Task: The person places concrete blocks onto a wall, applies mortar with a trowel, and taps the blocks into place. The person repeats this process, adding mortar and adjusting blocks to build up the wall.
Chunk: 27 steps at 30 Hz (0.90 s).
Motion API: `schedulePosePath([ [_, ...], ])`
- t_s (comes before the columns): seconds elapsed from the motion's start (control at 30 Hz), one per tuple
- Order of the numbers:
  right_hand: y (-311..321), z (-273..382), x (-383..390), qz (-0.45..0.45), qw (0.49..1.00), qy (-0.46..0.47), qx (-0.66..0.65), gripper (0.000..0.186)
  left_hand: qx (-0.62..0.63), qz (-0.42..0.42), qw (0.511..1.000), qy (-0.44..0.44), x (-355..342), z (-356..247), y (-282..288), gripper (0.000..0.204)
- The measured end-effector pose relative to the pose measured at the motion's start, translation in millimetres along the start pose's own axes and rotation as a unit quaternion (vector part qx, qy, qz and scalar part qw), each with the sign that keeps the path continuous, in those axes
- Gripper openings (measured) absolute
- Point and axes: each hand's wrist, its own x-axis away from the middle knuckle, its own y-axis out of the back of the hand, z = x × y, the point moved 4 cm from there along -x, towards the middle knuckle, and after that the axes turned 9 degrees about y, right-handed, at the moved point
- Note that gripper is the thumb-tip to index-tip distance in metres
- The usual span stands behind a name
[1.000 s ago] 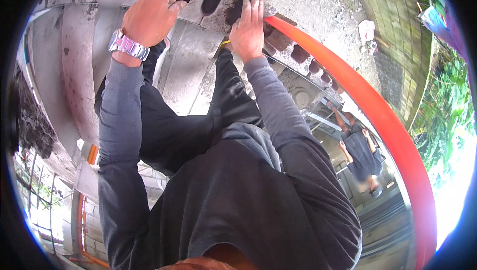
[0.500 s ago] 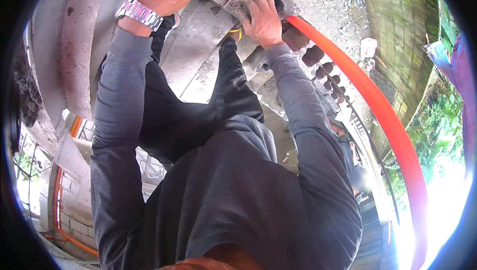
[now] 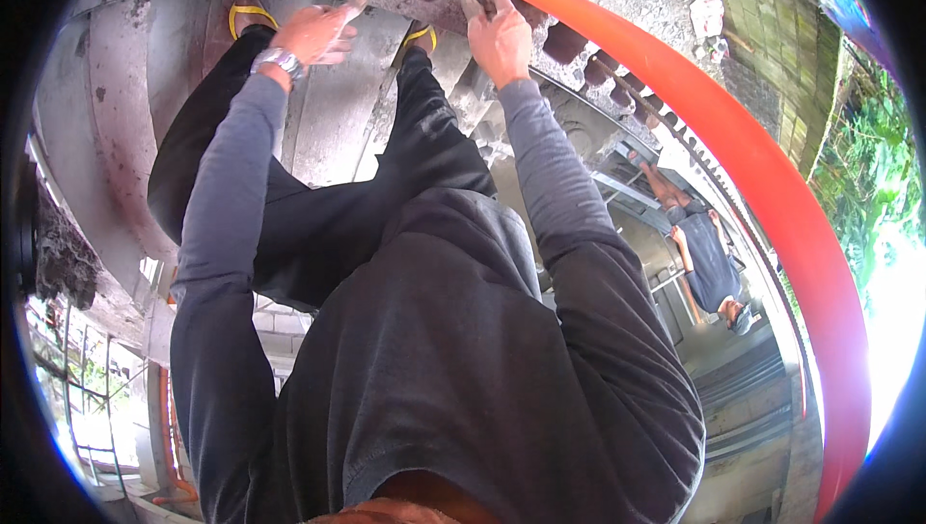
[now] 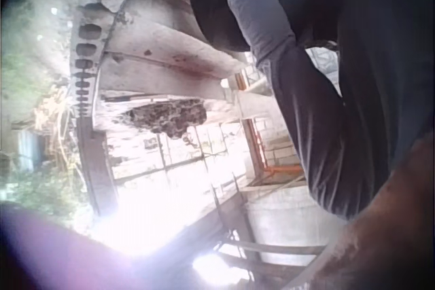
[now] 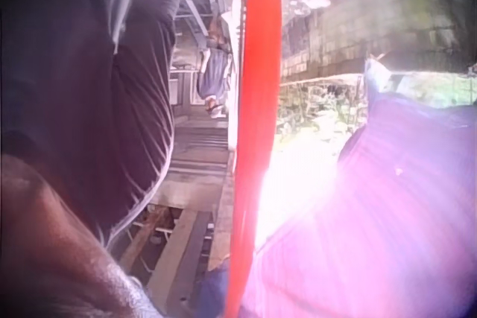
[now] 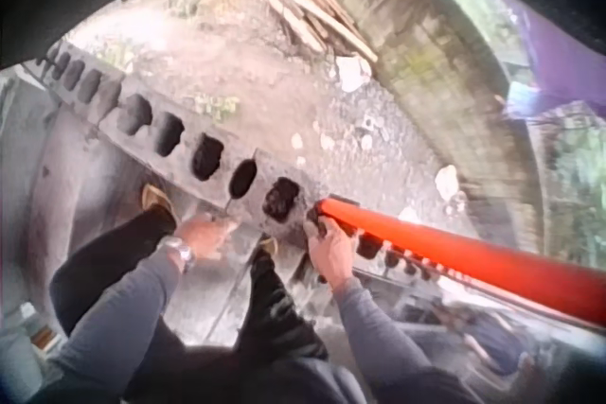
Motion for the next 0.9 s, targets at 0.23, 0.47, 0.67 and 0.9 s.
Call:
schedulePosePath([
  [0.23,-33.4,-23.0,-25.0,0.041,0.997,0.055,0.021,0.041,0.248,0.073,0.947,-0.191,-36.0,4.8,-53.8,0.047],
  [0.47,-23.9,-20.8,-28.0,0.052,0.994,-0.005,-0.091,0.034,0.288,0.074,0.924,-0.242,-123.2,28.7,-62.8,0.043],
  [0.67,-26.3,-7.8,-24.0,0.063,0.977,-0.046,-0.199,0.034,0.068,-0.189,0.885,-0.421,-170.1,57.1,-42.7,0.06],
  [0.9,-33.8,-25.3,-32.5,0.072,0.991,-0.011,-0.111,0.037,0.374,-0.072,0.894,-0.237,-112.7,27.4,-56.1,0.044],
])
